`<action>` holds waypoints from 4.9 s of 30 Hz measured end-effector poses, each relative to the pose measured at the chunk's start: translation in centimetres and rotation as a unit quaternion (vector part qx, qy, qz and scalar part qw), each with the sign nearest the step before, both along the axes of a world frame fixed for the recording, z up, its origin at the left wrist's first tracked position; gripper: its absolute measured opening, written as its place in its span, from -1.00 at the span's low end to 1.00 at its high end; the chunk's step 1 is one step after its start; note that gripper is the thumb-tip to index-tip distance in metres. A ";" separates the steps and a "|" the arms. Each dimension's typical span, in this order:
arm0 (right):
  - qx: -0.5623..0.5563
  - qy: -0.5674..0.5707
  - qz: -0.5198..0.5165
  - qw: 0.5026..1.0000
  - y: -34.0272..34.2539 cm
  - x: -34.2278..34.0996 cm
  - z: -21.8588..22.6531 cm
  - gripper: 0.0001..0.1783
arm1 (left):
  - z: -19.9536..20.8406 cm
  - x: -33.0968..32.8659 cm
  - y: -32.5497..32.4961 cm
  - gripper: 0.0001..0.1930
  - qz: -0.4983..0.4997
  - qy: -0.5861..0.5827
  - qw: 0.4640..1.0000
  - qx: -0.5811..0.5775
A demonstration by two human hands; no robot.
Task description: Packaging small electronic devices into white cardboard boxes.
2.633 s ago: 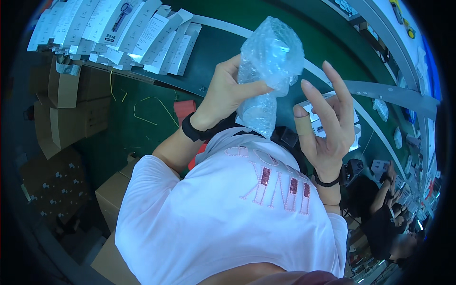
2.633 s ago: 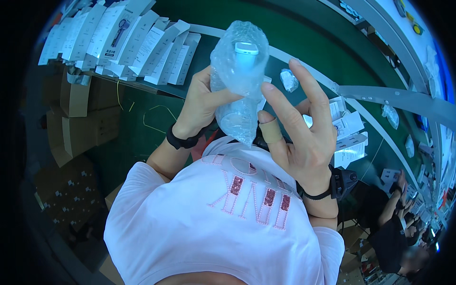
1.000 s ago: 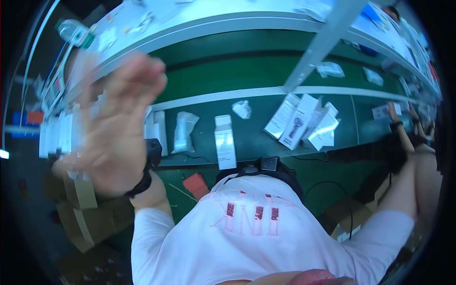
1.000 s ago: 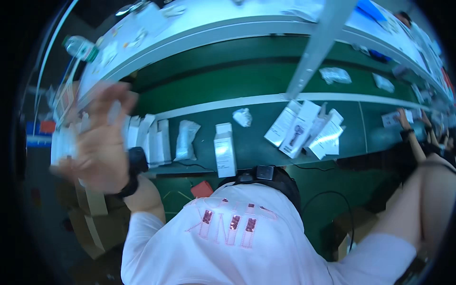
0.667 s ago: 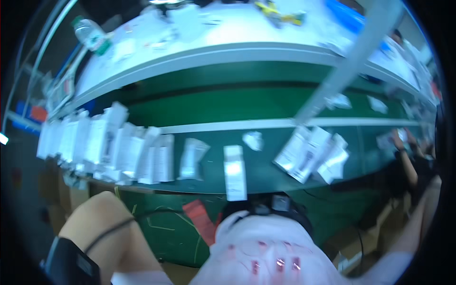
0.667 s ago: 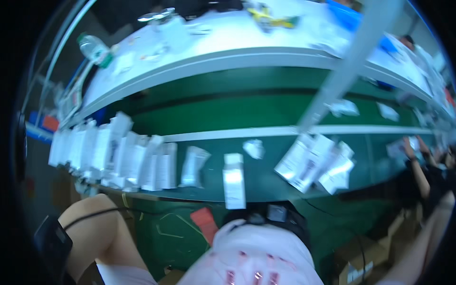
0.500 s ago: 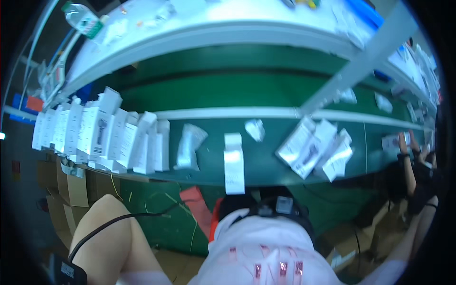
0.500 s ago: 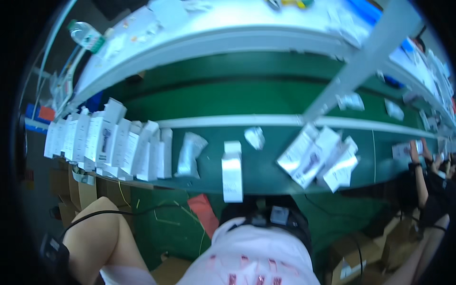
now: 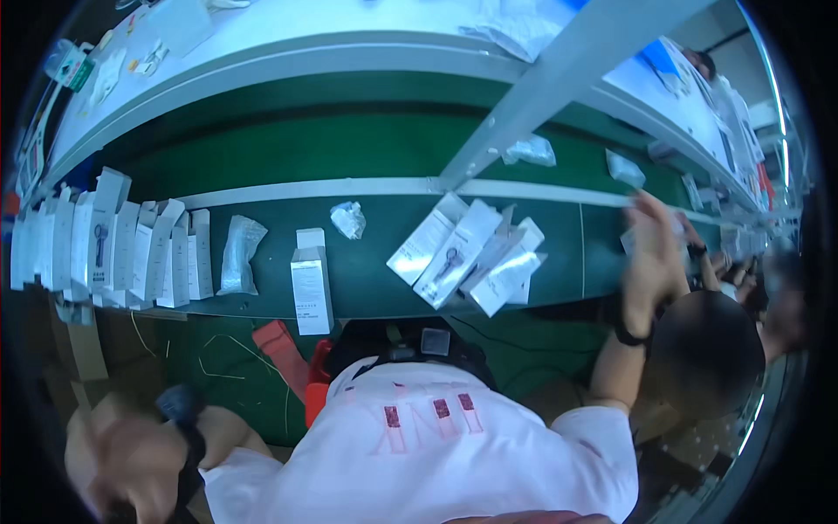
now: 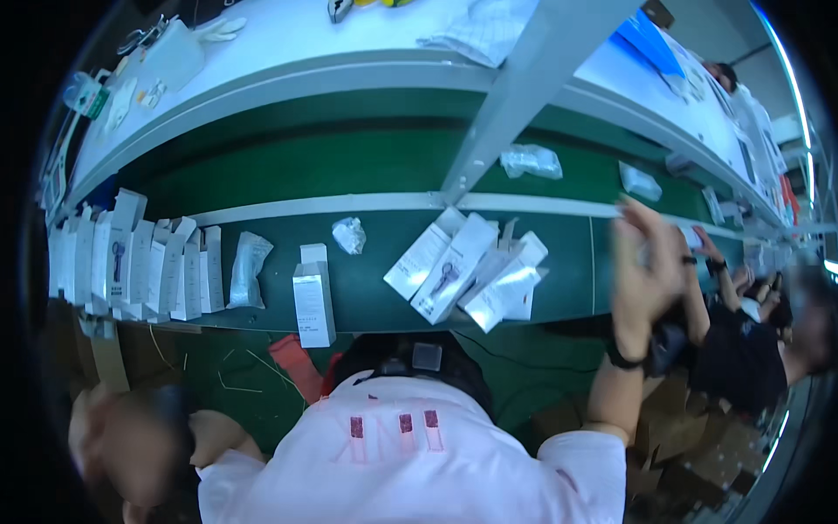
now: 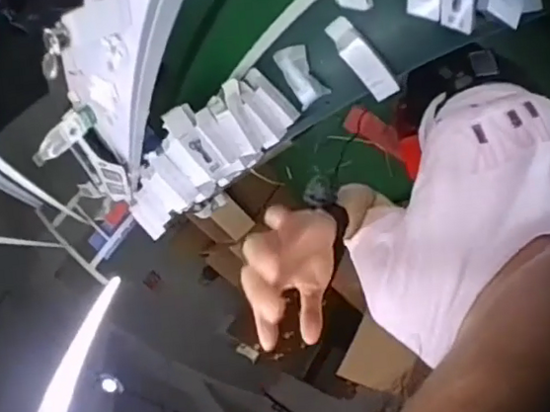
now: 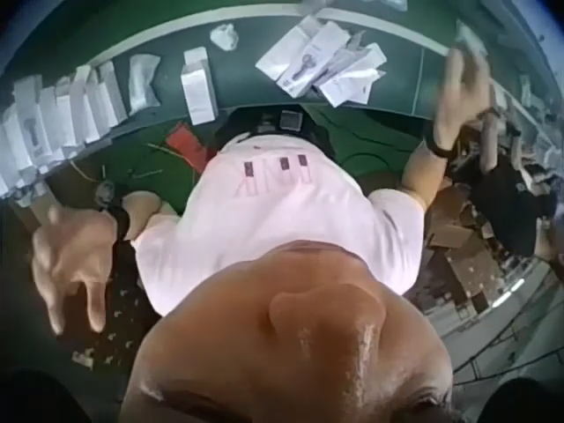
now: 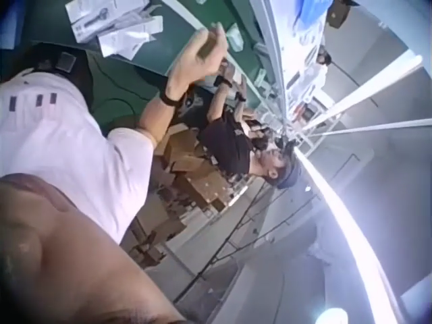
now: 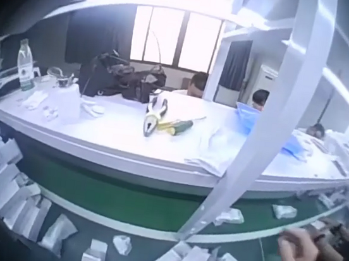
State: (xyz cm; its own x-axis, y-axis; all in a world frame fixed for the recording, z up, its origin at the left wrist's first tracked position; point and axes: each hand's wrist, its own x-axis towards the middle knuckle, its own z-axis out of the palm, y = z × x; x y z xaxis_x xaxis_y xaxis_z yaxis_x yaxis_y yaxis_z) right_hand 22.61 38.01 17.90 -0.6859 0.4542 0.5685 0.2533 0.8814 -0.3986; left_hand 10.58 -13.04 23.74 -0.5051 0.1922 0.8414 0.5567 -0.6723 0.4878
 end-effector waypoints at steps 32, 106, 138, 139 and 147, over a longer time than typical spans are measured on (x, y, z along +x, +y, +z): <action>-0.524 -0.068 0.412 0.743 -10.6 -5.8 -0.3 -0.30 | -14.0 -0.6 22.0 -0.01 -0.293 -0.392 0.849 -0.196; -0.230 -0.497 0.317 0.774 -26.5 -21.8 -27.3 -0.36 | -21.5 -3.5 -7.9 -0.33 0.563 -0.172 0.677 -0.440; -0.800 0.066 0.194 0.565 -21.1 -16.9 -12.3 -0.60 | -39.7 -5.5 1.4 -0.67 0.328 -0.514 0.650 -0.454; -0.795 0.062 0.209 0.566 -20.6 -16.8 -12.0 -0.61 | -39.5 -4.9 0.6 -0.65 0.292 -0.550 0.669 -0.405; -0.855 0.032 0.450 0.256 -19.1 -16.0 -7.9 -0.70 | -22.0 -1.0 -2.0 -0.63 -0.182 -0.750 0.634 -0.052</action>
State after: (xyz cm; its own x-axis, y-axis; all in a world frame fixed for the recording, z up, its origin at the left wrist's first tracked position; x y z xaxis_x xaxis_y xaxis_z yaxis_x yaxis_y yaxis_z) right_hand 6.56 18.92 9.96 -0.9646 -0.2481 0.0890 0.1985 -0.9058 -0.3743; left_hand 9.60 -15.05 1.71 -0.6282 0.5411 -0.5591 -0.7684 -0.5443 0.3366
